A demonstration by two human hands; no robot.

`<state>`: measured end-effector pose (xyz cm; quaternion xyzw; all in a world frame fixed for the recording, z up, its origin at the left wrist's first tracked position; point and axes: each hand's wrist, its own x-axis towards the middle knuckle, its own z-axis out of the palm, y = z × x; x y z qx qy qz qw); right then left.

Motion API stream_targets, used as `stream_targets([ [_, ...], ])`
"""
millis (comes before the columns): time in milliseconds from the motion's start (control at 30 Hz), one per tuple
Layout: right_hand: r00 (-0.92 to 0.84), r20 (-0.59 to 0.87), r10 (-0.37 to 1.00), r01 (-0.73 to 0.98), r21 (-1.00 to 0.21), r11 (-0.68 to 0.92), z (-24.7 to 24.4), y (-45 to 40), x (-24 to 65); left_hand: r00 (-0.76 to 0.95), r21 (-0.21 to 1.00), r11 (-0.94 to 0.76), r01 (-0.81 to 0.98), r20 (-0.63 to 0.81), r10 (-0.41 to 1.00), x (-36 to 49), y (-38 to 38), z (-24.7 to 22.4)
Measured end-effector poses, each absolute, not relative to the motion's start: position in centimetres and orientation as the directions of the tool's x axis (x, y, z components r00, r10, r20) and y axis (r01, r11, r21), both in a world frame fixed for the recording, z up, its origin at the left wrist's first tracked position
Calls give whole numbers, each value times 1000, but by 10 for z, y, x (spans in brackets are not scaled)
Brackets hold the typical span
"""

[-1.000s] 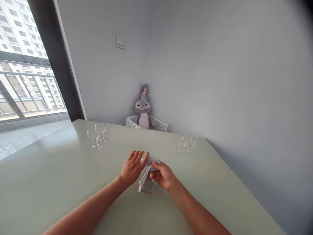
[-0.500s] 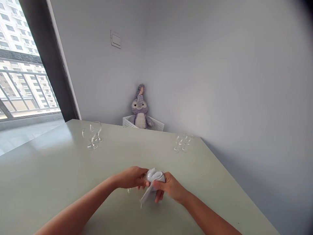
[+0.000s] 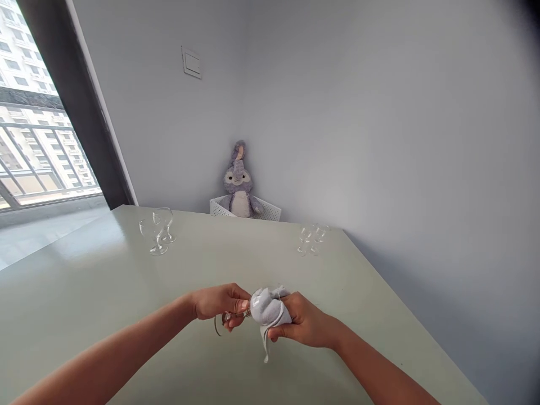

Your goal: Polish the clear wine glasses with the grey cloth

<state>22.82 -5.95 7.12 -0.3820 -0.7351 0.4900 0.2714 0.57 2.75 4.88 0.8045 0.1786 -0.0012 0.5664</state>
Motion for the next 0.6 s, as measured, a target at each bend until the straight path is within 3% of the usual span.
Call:
stream_targets([
  [67,-514,-12,857,232,-965,125,66,-57,228,889,834,-440,333,-122,442,5,19,51],
  [133,-409,-40,912,104,-995,3,56,-52,227,787,606,-667,434,104,607,6,10,51],
  [200,-324,-48,945,-26,-998,-60,46,-47,224,713,343,-782,520,330,618,8,3,49],
  [267,-326,-44,944,-84,-994,-76,40,-45,221,696,219,-810,544,421,581,9,-1,47],
  [333,-373,-56,926,-58,-995,-83,40,-44,219,675,275,-784,557,400,620,9,0,45],
  [433,-418,-66,906,66,-997,-42,48,-44,220,637,627,-545,556,100,764,7,6,47],
  [500,-461,-44,886,165,-986,37,55,-42,227,669,841,-242,484,-177,722,5,10,47],
  [600,-455,7,890,333,-926,178,59,-39,245,740,930,71,361,-332,585,-1,16,44],
])
